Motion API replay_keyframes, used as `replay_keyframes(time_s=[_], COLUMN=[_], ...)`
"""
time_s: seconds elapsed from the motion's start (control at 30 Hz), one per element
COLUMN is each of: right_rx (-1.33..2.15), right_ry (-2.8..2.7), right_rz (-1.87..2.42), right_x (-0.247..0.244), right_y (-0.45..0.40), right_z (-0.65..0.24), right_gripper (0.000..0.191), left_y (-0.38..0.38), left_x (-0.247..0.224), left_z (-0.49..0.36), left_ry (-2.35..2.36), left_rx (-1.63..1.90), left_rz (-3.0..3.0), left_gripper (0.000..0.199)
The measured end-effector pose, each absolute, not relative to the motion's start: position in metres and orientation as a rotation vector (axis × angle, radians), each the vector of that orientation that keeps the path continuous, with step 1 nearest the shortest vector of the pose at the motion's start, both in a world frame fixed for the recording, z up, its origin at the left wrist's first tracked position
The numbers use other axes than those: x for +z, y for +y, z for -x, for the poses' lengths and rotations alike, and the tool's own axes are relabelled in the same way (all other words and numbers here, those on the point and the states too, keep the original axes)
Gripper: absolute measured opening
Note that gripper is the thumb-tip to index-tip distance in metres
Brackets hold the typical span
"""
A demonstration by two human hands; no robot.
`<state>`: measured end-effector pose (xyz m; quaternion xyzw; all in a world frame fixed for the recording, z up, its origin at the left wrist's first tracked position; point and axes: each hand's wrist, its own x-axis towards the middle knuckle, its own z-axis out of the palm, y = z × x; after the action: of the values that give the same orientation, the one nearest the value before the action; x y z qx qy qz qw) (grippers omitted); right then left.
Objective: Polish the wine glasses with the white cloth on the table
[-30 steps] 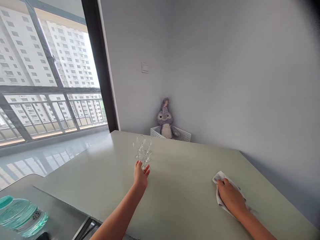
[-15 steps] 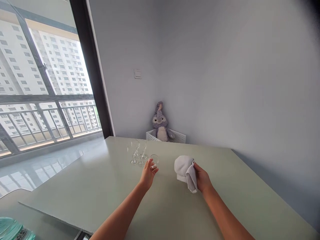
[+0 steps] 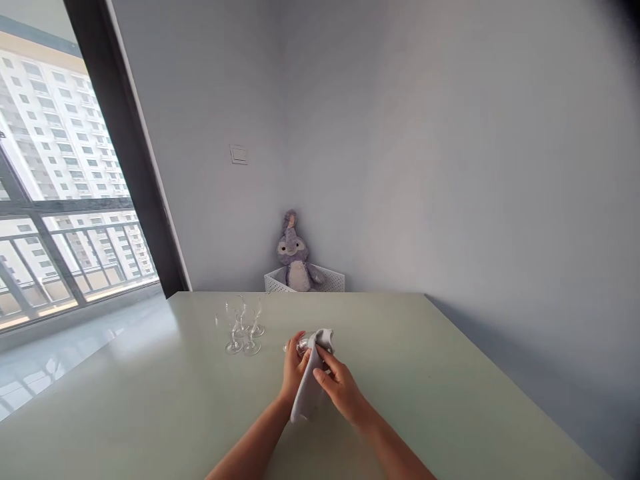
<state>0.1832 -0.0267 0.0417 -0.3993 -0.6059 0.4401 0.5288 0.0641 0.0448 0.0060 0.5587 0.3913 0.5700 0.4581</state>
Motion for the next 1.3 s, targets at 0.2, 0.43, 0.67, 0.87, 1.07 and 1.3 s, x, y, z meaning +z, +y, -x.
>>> replay_keyframes(time_s=[0.2, 0.43, 0.67, 0.87, 1.07, 1.3], right_rx=[1.256, 1.425, 1.583, 1.124, 1.227, 1.383], right_ry=[-1.443, -0.916, -0.844, -1.488, -1.325, -1.295], right_rz=[0.887, 0.851, 0.755, 1.024, 0.973, 0.817], right_x=[0.033, 0.015, 0.021, 0.037, 0.027, 0.041], right_y=[-0.023, -0.005, -0.006, -0.013, -0.005, -0.018], right_z=[-0.183, -0.199, -0.214, -0.221, -0.221, -0.213], right_gripper=[0.019, 0.036, 0.033, 0.021, 0.025, 0.026], left_y=[0.034, 0.03, 0.038, 0.04, 0.033, 0.029], left_x=[0.007, 0.026, 0.027, 0.024, 0.023, 0.038], left_z=[-0.06, -0.055, -0.047, -0.052, -0.059, -0.047], left_ry=[0.897, 0.761, 0.861, 0.841, 0.883, 1.007], left_rx=[1.332, 1.195, 1.194, 0.981, 0.984, 1.101], left_rz=[-1.638, -1.732, -1.881, -1.621, -1.586, -1.73], left_gripper=[0.043, 0.04, 0.033, 0.033, 0.041, 0.047])
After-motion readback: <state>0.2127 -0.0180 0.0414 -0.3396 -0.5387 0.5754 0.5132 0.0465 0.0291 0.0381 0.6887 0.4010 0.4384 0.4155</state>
